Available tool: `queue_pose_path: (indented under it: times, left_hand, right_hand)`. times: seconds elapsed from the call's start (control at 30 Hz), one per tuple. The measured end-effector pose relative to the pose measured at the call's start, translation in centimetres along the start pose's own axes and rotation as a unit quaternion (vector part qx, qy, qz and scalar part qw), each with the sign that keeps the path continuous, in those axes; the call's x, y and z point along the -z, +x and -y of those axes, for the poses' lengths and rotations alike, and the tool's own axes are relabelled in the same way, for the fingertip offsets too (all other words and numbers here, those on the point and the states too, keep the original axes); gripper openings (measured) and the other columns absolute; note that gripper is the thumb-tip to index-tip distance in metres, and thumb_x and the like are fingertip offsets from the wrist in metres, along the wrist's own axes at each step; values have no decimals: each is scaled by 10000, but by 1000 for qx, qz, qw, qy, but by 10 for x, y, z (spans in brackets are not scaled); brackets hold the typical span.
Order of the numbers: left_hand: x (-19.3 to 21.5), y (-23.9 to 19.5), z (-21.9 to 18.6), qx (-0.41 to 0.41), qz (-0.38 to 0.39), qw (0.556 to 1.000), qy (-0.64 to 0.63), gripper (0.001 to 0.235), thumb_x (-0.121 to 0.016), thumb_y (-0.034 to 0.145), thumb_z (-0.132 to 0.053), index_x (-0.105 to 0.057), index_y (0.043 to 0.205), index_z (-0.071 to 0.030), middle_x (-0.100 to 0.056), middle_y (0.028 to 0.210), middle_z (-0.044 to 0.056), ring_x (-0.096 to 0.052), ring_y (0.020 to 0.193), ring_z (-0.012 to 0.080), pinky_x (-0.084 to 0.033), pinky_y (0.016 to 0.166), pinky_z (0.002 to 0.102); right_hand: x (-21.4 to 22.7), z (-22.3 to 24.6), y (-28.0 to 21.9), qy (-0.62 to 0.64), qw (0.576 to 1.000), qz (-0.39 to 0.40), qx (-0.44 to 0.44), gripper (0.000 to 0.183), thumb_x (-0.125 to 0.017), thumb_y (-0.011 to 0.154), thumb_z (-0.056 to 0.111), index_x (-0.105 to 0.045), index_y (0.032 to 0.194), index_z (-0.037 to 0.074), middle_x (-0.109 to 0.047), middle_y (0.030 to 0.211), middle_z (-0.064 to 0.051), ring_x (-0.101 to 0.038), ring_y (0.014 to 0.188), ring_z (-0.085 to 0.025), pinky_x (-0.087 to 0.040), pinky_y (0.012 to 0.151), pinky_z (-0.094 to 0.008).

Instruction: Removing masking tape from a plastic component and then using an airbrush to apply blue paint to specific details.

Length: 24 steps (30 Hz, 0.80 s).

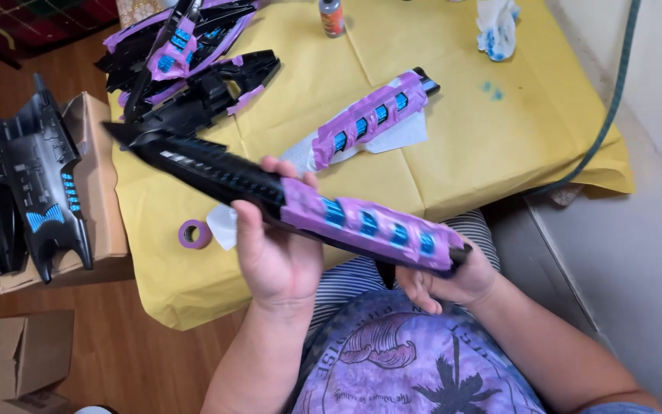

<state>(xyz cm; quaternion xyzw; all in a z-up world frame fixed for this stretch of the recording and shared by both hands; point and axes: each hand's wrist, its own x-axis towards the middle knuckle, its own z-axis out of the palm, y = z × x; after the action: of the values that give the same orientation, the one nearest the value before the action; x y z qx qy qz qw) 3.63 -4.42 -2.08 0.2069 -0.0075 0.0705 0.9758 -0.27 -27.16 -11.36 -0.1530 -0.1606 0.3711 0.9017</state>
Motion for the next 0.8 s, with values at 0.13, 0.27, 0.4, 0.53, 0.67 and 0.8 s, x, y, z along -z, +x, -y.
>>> queue_pose_path:
  times: [0.13, 0.27, 0.4, 0.53, 0.67, 0.8]
  left_hand:
    - [-7, 4, -12, -28, -31, 999, 1, 494, -749, 953, -365, -564, 1339, -118, -649, 1344, 12, -604, 1271, 170, -477, 1191, 393]
    - [-8, 3, -19, -50, -66, 997, 6, 461, -726, 964, -346, -580, 1324, -97, -651, 1337, 23, -596, 1282, 172, -489, 1183, 394]
    - [-6, 2, -19, -74, -85, 994, 14, 429, -694, 984, -343, -581, 1315, -96, -644, 1353, 28, -583, 1311, 168, -489, 1173, 380]
    - [-5, -1, -18, -83, -100, 991, 19, 434, -686, 983, -351, -582, 1317, -95, -637, 1361, 24, -576, 1321, 164, -500, 1161, 371]
    - [-7, -4, -18, -92, -111, 989, 38, 440, -689, 974, -370, -588, 1314, -110, -631, 1367, 8, -576, 1319, 146, -500, 1165, 353]
    - [-13, -12, -17, -114, -89, 987, 68, 433, -673, 991, -390, -578, 1319, -125, -618, 1373, -13, -557, 1319, 132, -474, 1177, 341]
  right_hand:
    - [46, -13, -29, -70, 996, -34, 36, 911, -312, 1026, 704, -607, 1127, -152, -630, 862, -335, -716, 556, -363, -626, 463, -394]
    - [29, -5, -21, -104, 992, -37, 63, 867, -302, 1043, 658, -551, 1291, -135, -643, 856, -319, -718, 561, -340, -631, 473, -382]
    - [19, -3, -13, -109, 989, -49, 83, 782, -364, 1041, 579, -481, 1416, -97, -633, 826, -328, -704, 531, -349, -629, 444, -375]
    - [14, -5, -7, -122, 985, -70, 102, 725, -457, 1024, 497, -441, 1412, -115, -616, 794, -332, -692, 502, -356, -626, 415, -383]
    - [15, -7, -4, -138, 979, -100, 115, 598, -480, 1039, 367, -436, 1415, -96, -632, 820, -318, -713, 542, -350, -636, 439, -378]
    - [20, -9, -4, -142, 976, -121, 110, 543, -479, 1040, 332, -464, 1410, -66, -645, 836, -311, -729, 567, -336, -640, 448, -370]
